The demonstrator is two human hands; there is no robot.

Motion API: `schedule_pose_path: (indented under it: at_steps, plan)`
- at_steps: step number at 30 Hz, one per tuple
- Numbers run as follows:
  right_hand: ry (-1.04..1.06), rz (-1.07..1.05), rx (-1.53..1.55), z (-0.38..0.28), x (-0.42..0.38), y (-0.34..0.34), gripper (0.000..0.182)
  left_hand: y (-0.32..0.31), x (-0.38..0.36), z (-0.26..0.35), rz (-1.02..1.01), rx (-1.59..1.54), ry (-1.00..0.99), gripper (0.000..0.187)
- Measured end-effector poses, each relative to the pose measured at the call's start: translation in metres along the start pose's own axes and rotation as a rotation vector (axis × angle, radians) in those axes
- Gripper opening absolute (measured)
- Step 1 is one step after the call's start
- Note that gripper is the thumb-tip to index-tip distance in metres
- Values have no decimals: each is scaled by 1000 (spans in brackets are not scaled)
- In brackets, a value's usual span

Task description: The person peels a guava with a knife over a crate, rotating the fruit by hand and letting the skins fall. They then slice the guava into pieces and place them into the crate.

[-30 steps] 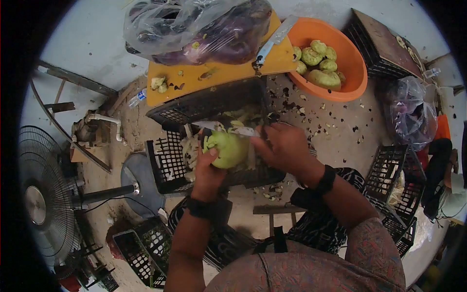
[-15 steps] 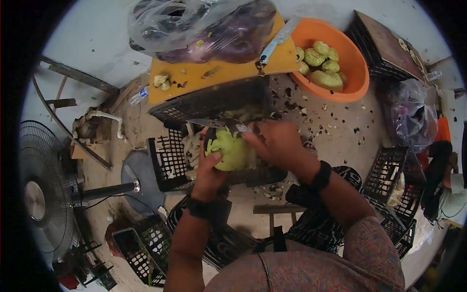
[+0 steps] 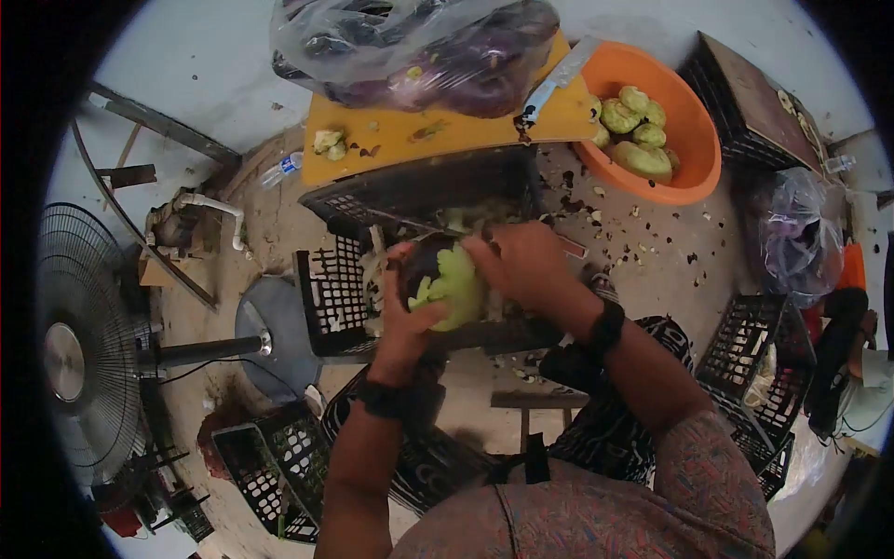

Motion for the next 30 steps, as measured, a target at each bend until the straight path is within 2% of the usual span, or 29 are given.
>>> schedule_pose_path:
  at_steps: [1, 5, 7, 9, 13, 15, 19, 21, 28, 30]
  plan:
    - [0, -2, 0, -1, 0, 0, 37, 1, -1, -2, -5, 80, 16, 74]
    - [-32, -10, 60, -5, 3, 1, 40, 6, -1, -5, 33, 30, 43, 73]
    - [-33, 1, 50, -5, 2, 0, 39, 10, 1, -13, 46, -224, 175, 63]
    - [52, 91, 106, -11, -1, 4, 32, 13, 2, -12, 77, -281, 184, 60]
    - [132, 91, 34, -25, -17, 13, 25, 15, 4, -11, 88, -436, 146, 56]
    - [147, 82, 91, -24, -24, 12, 32, 14, 4, -10, 71, -434, 134, 56]
    - [144, 67, 34, -25, -29, 14, 32, 9, 2, -9, 49, -401, 120, 56]
    - [234, 148, 74, -29, -30, 20, 21, 8, 2, -11, 49, -384, 110, 56]
    - [213, 165, 87, -24, -28, 30, 21, -1, 6, -14, 61, -293, 100, 56]
    - [166, 113, 80, -19, -27, 28, 32, -5, 7, -14, 80, -337, 105, 55]
Point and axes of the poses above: each hand's wrist, its own x-axis towards the middle knuckle, its own y-axis out of the back of the hand, z = x × y, the point moved 7 cm from there along x, towards the middle knuckle, and after that the axes turned 1 degree about y, right-handed, at the moved point
